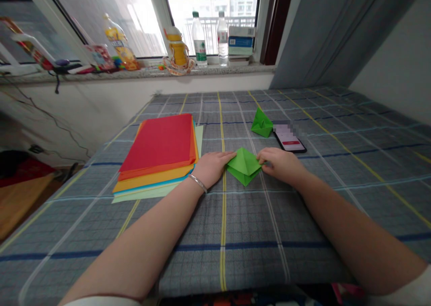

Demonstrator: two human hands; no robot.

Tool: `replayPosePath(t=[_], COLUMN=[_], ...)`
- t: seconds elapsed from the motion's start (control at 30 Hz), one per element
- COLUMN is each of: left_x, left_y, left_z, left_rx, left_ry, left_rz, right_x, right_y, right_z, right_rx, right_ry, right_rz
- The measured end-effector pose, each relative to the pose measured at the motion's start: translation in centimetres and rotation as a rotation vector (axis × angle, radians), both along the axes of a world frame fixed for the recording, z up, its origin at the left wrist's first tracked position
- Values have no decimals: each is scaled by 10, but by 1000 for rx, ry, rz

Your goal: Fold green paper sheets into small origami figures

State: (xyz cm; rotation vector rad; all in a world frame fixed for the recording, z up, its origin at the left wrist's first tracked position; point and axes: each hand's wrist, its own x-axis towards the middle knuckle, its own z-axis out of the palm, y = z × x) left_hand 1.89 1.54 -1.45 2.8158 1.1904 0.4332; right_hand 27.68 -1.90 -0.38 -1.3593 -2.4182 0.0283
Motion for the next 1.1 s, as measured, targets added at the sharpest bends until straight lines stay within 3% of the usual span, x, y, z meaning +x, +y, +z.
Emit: replayPosePath(t=[0.37,1.1], left_x=[-6,20], left_y=[2,-23], left_z=[2,1], left_rx=[34,48], left_ry=[139,62], left_rz=[-98,33], right_x=[4,-26], right_y=[0,-13], right_z=[2,-6], right_rx=[-65,-27], right_ry=[-67,-106], right_rz=[80,-127])
